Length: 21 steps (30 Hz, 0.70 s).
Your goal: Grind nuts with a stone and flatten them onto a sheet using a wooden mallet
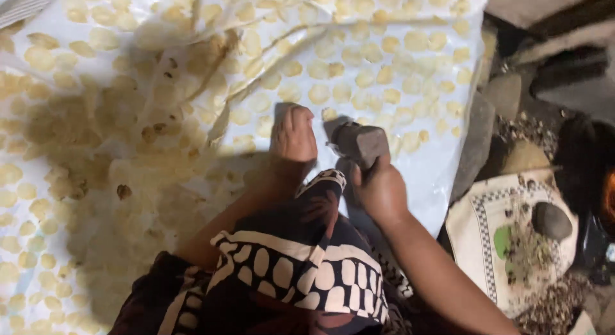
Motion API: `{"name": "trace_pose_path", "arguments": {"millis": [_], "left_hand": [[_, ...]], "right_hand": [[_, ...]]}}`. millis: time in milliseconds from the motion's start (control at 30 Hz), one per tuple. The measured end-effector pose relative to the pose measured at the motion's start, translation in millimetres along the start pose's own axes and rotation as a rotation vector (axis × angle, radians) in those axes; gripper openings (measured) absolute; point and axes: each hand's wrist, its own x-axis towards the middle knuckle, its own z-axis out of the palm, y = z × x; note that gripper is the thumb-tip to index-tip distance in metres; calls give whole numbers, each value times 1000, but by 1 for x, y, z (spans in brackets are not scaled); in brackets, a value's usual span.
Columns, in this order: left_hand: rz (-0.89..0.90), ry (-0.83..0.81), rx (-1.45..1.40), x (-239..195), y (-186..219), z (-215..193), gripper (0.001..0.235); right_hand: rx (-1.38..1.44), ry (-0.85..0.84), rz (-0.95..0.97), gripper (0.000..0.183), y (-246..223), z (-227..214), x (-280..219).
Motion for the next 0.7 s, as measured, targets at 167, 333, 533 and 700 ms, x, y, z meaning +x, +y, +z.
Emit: {"name": "trace_pose_path", "arguments": {"millis": [167,333,533,700], "left_hand": [[47,-87,-83,-5,-3,-4,4],[57,-143,-102,0,-2,-8,14],[99,-346,-49,11,13,-32,43],[210,-410,106,9,12,-11,52]], "right_hand": [[37,-144,130,52,-35,-61,12],[-68,20,8,46,0,2,-15],[19,-108,120,45,10,-23,-37],[-10,5,162,43,86,30,-71]]}}
